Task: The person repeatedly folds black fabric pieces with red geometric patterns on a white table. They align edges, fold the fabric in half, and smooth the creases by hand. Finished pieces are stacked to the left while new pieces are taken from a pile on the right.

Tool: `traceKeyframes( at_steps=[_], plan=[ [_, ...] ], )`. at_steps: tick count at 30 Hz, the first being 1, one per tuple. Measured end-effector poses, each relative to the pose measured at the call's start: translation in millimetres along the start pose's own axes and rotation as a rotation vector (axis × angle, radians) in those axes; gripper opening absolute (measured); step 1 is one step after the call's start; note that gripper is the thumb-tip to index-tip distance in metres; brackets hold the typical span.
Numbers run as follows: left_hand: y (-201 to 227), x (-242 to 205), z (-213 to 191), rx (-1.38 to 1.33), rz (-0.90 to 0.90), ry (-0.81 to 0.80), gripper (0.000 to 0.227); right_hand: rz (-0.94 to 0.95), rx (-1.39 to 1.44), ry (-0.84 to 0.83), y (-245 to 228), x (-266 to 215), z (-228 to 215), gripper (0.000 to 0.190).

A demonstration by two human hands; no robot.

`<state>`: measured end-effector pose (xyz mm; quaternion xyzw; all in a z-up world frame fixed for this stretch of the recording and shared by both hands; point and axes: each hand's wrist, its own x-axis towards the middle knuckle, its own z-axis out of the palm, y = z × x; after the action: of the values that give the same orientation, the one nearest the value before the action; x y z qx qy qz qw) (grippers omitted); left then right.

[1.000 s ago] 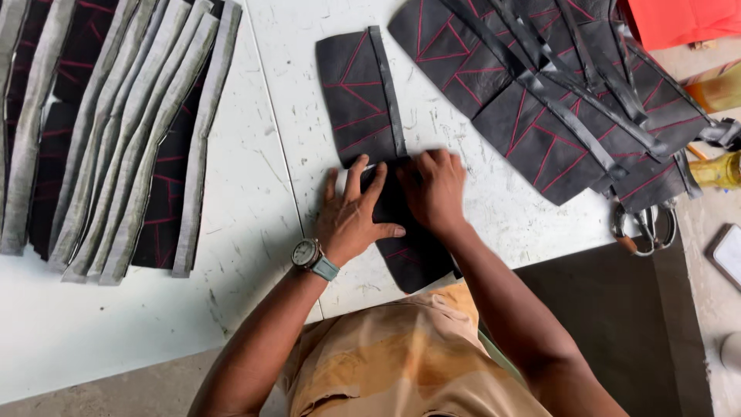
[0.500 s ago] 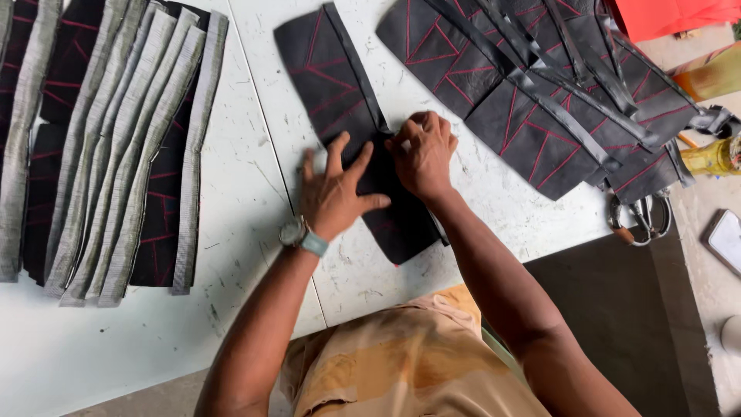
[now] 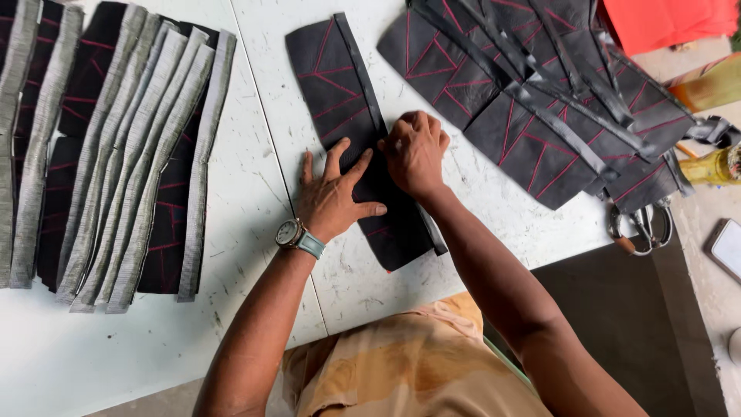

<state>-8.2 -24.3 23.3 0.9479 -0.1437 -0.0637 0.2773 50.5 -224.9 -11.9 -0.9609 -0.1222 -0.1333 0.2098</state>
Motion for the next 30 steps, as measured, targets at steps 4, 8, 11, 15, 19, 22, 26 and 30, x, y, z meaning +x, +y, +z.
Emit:
traceKeyframes(
  at_steps=[4, 8, 11, 15, 19, 22, 26, 30],
  plan=[
    [-0.3, -0.8, 2.9, -0.038, -0.016, 0.011, 0.101, 0.024, -0.011, -0.058, -3.6, -63.8, -50.9, 0.027],
    [-6.0, 0.0, 7.1, -0.035, -0.07, -0.117, 0.101, 0.11, -0.042, -0.128, -14.0, -113.5, -83.4, 0.016],
    [-5.8, 3.5, 3.8, 0.002, 0.045, 0.04, 0.103, 0.055, -0.032, -0.034, -17.5, -73.3, -58.5, 0.02],
    [-2.5, -2.3, 7.2, -0.025, 0.027, 0.055, 0.103, 0.056, 0.008, -0.093, -14.3, -10.2, -28.9, 0.015],
    [-6.4, -1.5, 6.0, -0.076, -0.041, -0.029, 0.101, 0.072, -0.01, -0.189, -12.6, -44.8, -61.5, 0.017],
    [-7.7, 0.3, 5.8, -0.098, -0.006, -0.018, 0.102, 0.102, -0.045, -0.216, -10.2, -103.9, -96.3, 0.016],
    [-3.8, 0.9, -0.5, -0.093, 0.01, -0.03, 0.1, 0.102, -0.019, -0.151, -6.3, -94.7, -75.9, 0.021],
    [1.3, 0.3, -7.3, -0.061, -0.035, -0.051, 0.099, 0.063, -0.008, -0.175, -5.6, 6.0, -16.9, 0.02]
  ],
)
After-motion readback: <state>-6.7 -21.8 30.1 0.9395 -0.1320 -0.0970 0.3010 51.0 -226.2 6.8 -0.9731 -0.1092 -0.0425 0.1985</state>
